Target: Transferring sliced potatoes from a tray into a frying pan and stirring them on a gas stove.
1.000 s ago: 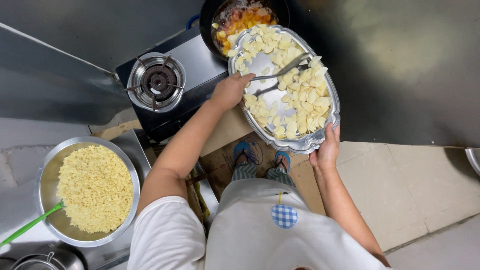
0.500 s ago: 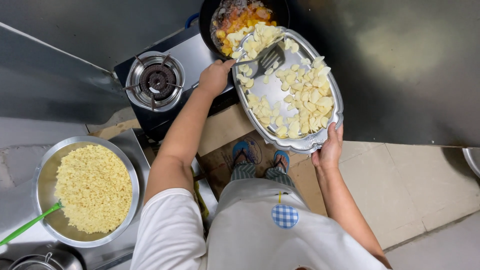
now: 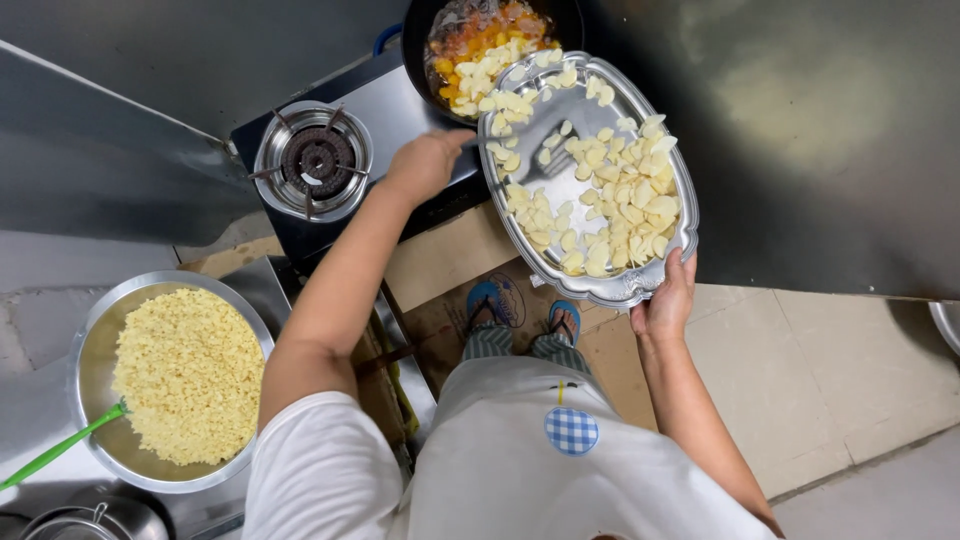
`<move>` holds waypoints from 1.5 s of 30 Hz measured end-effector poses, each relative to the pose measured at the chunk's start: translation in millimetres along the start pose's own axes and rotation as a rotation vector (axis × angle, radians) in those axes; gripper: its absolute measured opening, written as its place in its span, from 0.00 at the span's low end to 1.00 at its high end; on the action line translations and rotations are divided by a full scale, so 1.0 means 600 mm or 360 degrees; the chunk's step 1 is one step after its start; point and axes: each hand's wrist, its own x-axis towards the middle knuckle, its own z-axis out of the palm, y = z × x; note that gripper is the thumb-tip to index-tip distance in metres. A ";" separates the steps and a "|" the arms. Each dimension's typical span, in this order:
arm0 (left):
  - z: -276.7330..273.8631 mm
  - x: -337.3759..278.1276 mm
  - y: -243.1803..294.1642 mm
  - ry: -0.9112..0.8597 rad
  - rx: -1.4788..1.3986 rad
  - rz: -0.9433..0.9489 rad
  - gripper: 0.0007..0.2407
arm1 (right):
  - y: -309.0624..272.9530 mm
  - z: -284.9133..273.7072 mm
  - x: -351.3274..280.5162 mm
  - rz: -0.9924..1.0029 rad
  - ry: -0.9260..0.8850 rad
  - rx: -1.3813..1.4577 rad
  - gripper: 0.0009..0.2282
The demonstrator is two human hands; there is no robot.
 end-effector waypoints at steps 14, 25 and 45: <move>-0.002 0.003 -0.086 0.0041 0.0131 0.0012 0.16 | 0.008 -0.020 0.001 -0.0006 -0.0024 0.0023 0.19; -0.001 0.112 -0.141 0.0121 0.0177 -0.0351 0.20 | -0.048 0.018 -0.041 0.0158 -0.0047 -0.0055 0.20; -0.068 -0.008 -0.031 -0.0154 -0.0105 -0.0531 0.17 | -0.009 -0.057 -0.022 -0.0037 -0.0004 -0.0064 0.18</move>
